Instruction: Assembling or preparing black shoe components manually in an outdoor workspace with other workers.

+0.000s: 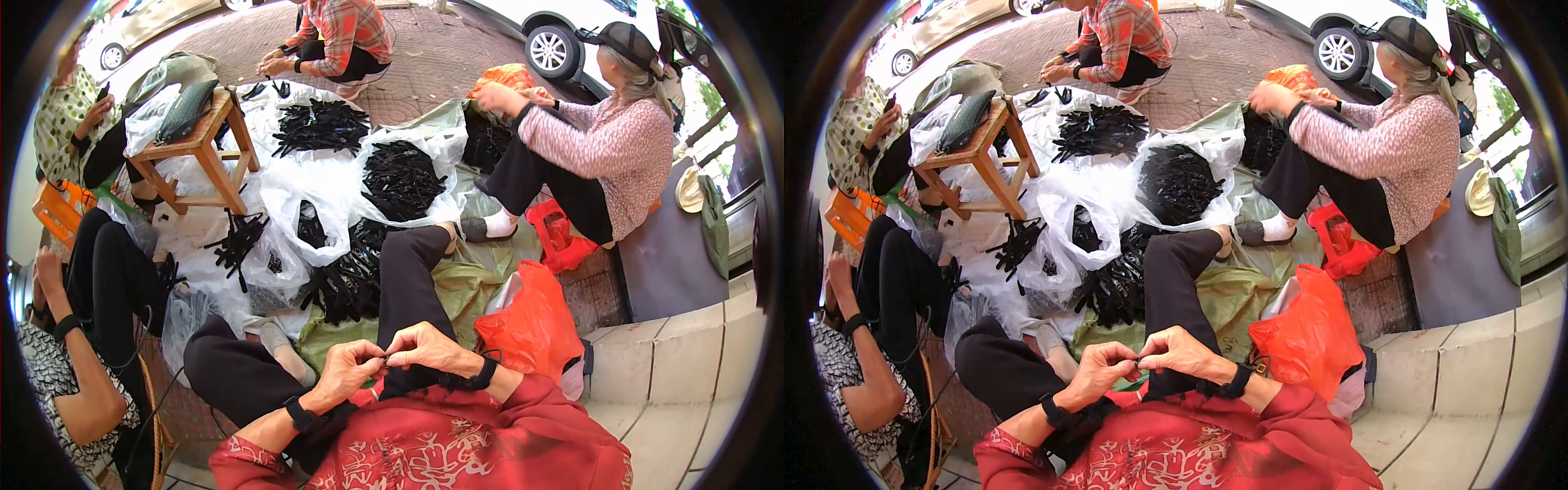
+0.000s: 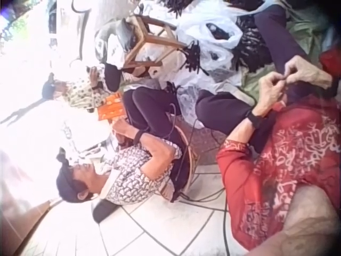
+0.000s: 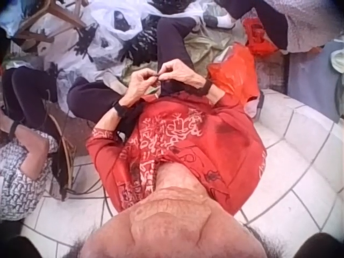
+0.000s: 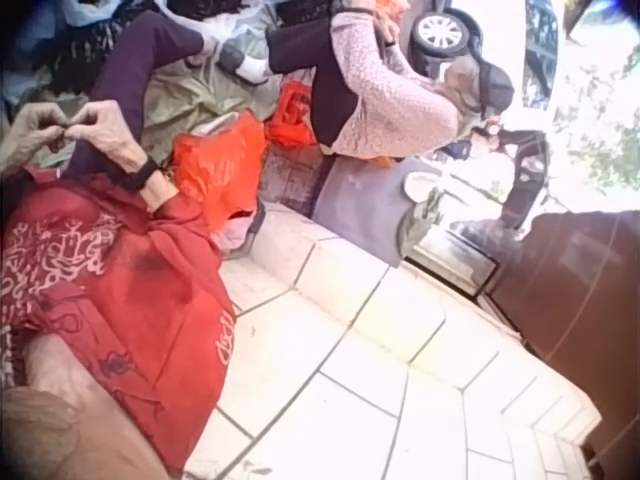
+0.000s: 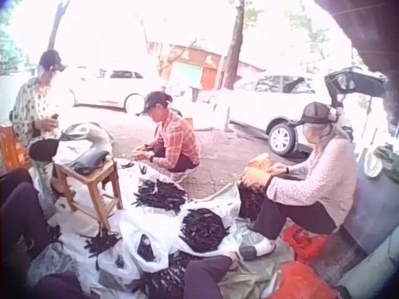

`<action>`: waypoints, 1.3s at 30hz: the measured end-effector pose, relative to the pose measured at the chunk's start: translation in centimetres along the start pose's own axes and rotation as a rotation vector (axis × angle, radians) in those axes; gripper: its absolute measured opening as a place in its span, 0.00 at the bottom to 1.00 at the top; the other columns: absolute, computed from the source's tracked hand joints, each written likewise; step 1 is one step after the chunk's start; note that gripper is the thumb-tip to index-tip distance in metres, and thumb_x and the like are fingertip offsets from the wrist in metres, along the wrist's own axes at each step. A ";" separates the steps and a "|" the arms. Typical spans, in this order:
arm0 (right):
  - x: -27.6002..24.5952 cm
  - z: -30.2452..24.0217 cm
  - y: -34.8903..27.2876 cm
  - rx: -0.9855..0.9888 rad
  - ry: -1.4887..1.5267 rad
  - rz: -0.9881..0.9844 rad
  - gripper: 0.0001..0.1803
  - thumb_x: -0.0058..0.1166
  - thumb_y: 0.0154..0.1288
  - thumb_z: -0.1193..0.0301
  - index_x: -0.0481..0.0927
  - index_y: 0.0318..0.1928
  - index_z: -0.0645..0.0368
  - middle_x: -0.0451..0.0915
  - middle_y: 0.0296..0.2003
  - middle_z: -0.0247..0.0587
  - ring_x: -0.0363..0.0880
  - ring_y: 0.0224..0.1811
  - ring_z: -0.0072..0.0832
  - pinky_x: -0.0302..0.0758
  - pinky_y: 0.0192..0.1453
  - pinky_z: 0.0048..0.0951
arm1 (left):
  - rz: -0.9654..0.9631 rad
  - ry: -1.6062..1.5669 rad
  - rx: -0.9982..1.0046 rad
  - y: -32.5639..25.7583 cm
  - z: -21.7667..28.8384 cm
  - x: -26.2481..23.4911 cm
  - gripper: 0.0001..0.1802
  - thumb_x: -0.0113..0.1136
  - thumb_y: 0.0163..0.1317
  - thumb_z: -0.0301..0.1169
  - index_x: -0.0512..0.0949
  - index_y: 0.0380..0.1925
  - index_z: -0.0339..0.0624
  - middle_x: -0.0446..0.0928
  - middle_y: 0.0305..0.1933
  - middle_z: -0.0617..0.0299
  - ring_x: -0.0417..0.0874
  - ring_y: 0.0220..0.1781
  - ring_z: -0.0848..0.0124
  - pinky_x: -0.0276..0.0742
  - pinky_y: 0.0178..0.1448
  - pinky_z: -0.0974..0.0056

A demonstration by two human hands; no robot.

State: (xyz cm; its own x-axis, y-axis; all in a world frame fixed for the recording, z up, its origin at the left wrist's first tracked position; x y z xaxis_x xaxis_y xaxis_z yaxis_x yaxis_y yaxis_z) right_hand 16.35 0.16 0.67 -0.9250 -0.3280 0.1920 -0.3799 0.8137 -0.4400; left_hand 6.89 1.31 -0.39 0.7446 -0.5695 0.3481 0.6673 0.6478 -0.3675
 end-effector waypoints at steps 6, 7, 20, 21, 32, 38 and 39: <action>0.5 -1.6 0.1 -0.075 -0.345 0.029 0.07 0.57 0.48 0.74 0.77 0.27 0.66 0.75 0.17 0.35 0.73 0.18 0.17 0.69 0.22 0.20 | -0.032 -0.020 -0.057 0.2 -0.9 0.1 0.03 0.50 0.54 0.19 0.73 0.28 0.30 0.76 0.25 0.58 0.78 0.27 0.74 0.76 0.34 0.71; 0.7 -2.5 0.0 -0.129 -0.421 0.047 0.07 0.56 0.48 0.73 0.77 0.27 0.66 0.75 0.16 0.37 0.74 0.18 0.18 0.69 0.23 0.20 | -0.029 -0.030 -0.053 0.2 -1.0 0.0 0.03 0.50 0.54 0.19 0.73 0.27 0.30 0.76 0.26 0.58 0.78 0.27 0.74 0.76 0.34 0.71; -1.2 -2.0 0.4 -0.086 -0.246 0.157 0.06 0.56 0.51 0.74 0.77 0.26 0.66 0.76 0.18 0.35 0.73 0.19 0.15 0.69 0.22 0.17 | 0.062 0.118 0.067 0.8 0.6 -0.2 0.07 0.45 0.56 0.18 0.72 0.33 0.28 0.76 0.29 0.56 0.79 0.31 0.71 0.77 0.37 0.70; -1.2 -1.8 0.5 -0.088 -0.246 0.163 0.06 0.56 0.51 0.74 0.77 0.26 0.66 0.76 0.18 0.35 0.73 0.19 0.15 0.69 0.22 0.17 | 0.055 0.119 0.068 0.8 0.5 -0.2 0.07 0.45 0.56 0.18 0.72 0.33 0.28 0.76 0.29 0.56 0.79 0.31 0.71 0.77 0.37 0.70; -0.7 -0.2 0.5 -0.011 -0.045 0.054 0.05 0.54 0.53 0.76 0.76 0.29 0.66 0.76 0.23 0.36 0.73 0.22 0.17 0.70 0.27 0.16 | 0.035 0.056 0.109 0.2 0.9 0.1 0.07 0.45 0.55 0.17 0.72 0.33 0.29 0.76 0.29 0.57 0.79 0.29 0.72 0.77 0.36 0.71; -0.7 -0.6 1.3 -0.032 0.166 0.023 0.05 0.53 0.54 0.76 0.75 0.29 0.66 0.76 0.23 0.36 0.73 0.22 0.19 0.71 0.27 0.18 | 0.113 -0.016 0.111 0.4 1.7 -0.5 0.06 0.47 0.55 0.20 0.72 0.33 0.31 0.75 0.27 0.59 0.77 0.26 0.75 0.75 0.32 0.72; -0.7 -0.7 1.4 -0.020 0.144 0.014 0.05 0.53 0.53 0.76 0.75 0.30 0.66 0.76 0.23 0.36 0.73 0.22 0.19 0.71 0.28 0.18 | 0.106 -0.009 0.095 0.4 1.9 -0.5 0.06 0.48 0.56 0.21 0.72 0.33 0.31 0.75 0.27 0.59 0.77 0.26 0.75 0.75 0.32 0.72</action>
Point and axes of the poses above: each hand's wrist, its own y-axis towards the middle knuckle, its own x-axis out of the palm, z = x × y, the point moved 9 cm from there along y, towards the middle knuckle
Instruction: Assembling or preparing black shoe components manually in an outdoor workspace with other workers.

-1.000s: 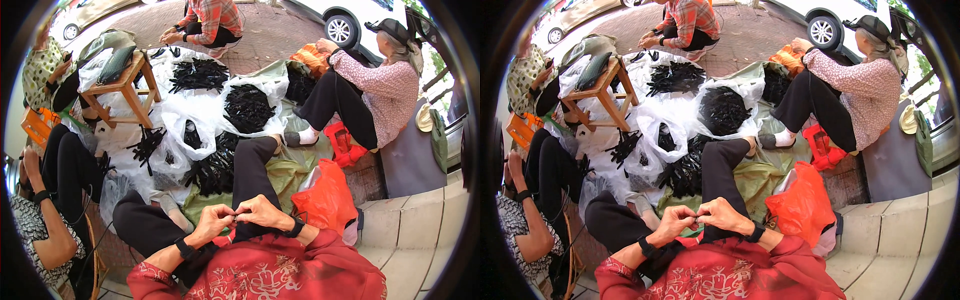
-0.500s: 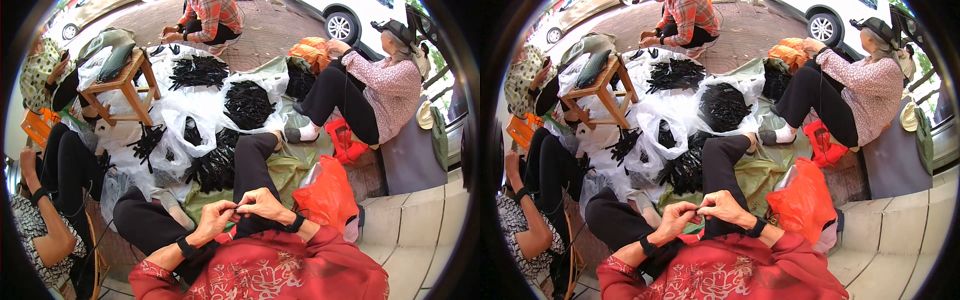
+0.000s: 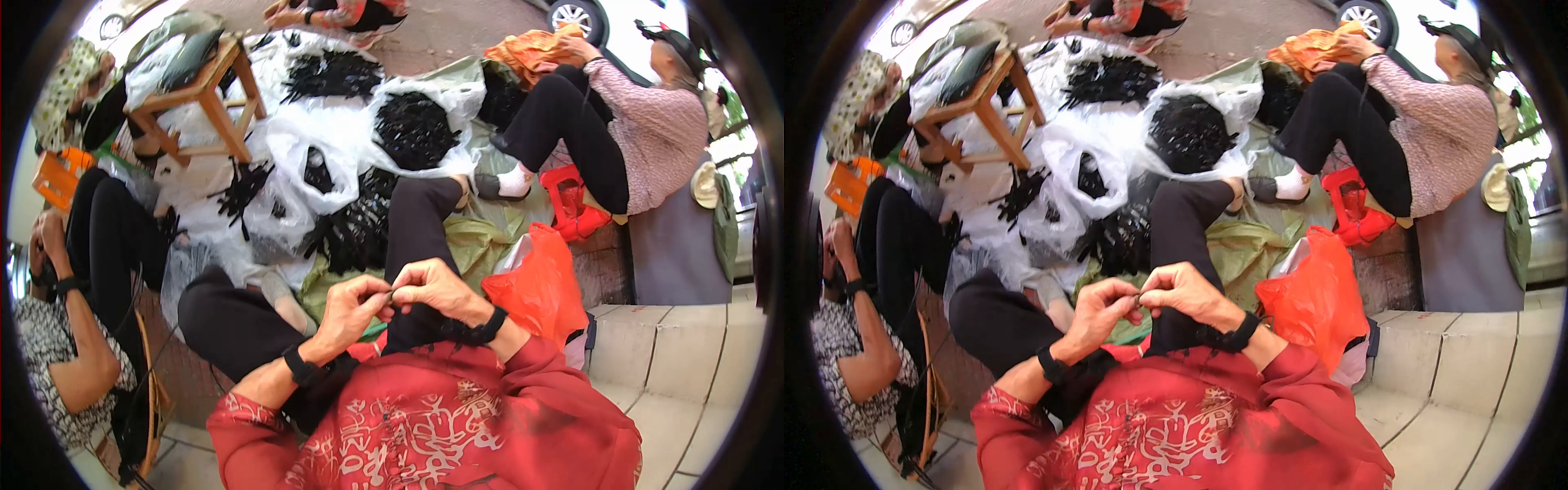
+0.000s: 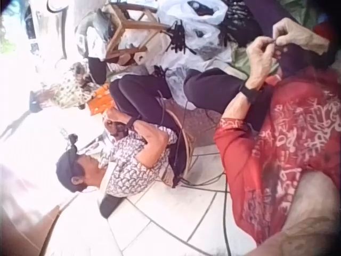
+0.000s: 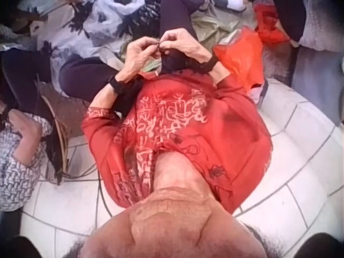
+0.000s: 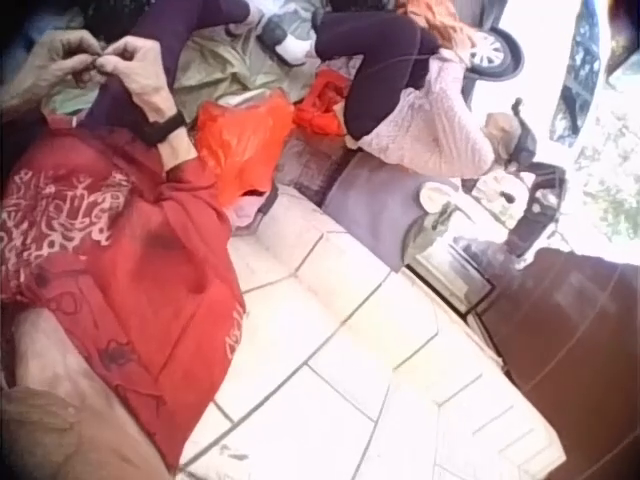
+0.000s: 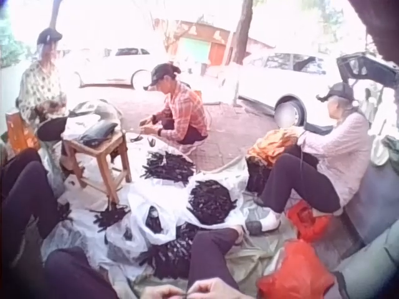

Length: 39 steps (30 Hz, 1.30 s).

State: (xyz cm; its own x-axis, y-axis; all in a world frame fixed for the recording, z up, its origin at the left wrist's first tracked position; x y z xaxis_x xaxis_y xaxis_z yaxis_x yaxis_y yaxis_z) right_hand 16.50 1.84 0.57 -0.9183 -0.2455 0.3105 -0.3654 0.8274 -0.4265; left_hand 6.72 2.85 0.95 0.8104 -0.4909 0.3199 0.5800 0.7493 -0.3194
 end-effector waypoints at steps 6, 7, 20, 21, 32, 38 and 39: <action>-0.5 -0.9 -0.8 0.070 0.116 0.025 0.06 0.53 0.54 0.75 0.75 0.32 0.65 0.77 0.26 0.38 0.74 0.23 0.19 0.72 0.29 0.17 | -0.197 -0.330 -0.065 0.3 1.0 1.2 0.10 0.48 0.58 0.24 0.70 0.38 0.30 0.75 0.33 0.55 0.79 0.32 0.70 0.77 0.39 0.67; -0.4 -0.9 -0.8 0.088 0.129 0.015 0.07 0.53 0.54 0.75 0.75 0.32 0.65 0.77 0.26 0.38 0.74 0.23 0.19 0.72 0.29 0.17 | -0.193 -0.342 -0.080 0.2 1.3 1.2 0.10 0.48 0.58 0.24 0.70 0.39 0.30 0.76 0.33 0.54 0.79 0.32 0.69 0.78 0.38 0.67; 3.2 -9.5 -2.5 -0.624 -1.107 0.211 0.16 0.59 0.39 0.75 0.76 0.34 0.56 0.73 0.31 0.35 0.70 0.36 0.35 0.68 0.40 0.32 | 0.001 -0.324 -0.152 0.2 -0.1 -0.7 0.05 0.51 0.54 0.22 0.72 0.32 0.32 0.75 0.26 0.58 0.77 0.24 0.75 0.76 0.26 0.72; 4.0 -9.6 -2.6 -0.631 -1.226 0.176 0.16 0.60 0.39 0.74 0.76 0.34 0.57 0.72 0.30 0.35 0.70 0.35 0.34 0.68 0.40 0.31 | -0.008 -0.279 -0.140 0.5 0.1 -0.5 0.05 0.51 0.53 0.22 0.72 0.31 0.32 0.75 0.25 0.59 0.77 0.24 0.75 0.76 0.25 0.73; 2.0 -8.1 -2.9 -0.586 -0.815 0.152 0.13 0.57 0.40 0.81 0.76 0.32 0.60 0.75 0.29 0.39 0.76 0.30 0.28 0.72 0.33 0.23 | -0.155 -0.514 -0.230 -0.1 0.2 0.5 0.07 0.51 0.55 0.23 0.72 0.34 0.33 0.76 0.29 0.54 0.79 0.28 0.70 0.78 0.30 0.69; 2.1 -8.1 -3.2 -0.591 -0.775 0.148 0.14 0.59 0.39 0.81 0.75 0.32 0.62 0.75 0.29 0.41 0.74 0.29 0.25 0.72 0.32 0.20 | -0.177 -0.472 -0.295 -0.4 0.1 0.7 0.07 0.52 0.55 0.24 0.72 0.33 0.34 0.75 0.26 0.58 0.78 0.24 0.72 0.77 0.29 0.68; 2.1 -8.1 -3.2 -0.590 -0.776 0.147 0.14 0.59 0.39 0.81 0.75 0.32 0.62 0.75 0.29 0.41 0.74 0.29 0.25 0.72 0.32 0.20 | -0.177 -0.473 -0.294 -0.4 0.1 0.5 0.07 0.52 0.55 0.24 0.72 0.33 0.34 0.75 0.26 0.58 0.78 0.24 0.72 0.77 0.29 0.68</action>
State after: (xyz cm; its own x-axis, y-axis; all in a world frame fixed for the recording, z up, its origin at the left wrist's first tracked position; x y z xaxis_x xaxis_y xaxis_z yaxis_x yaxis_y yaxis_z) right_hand 16.95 2.77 9.51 -0.8707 -0.2085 -0.4455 -0.2985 0.9438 0.1416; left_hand 6.90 2.30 1.32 0.6130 -0.2948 0.7330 0.7567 0.4857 -0.4376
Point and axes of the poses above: each hand's wrist, its own y-axis towards the middle knuckle, its own x-axis out of the palm, z = x × y, the point moved 9 cm from there along y, towards the middle knuckle
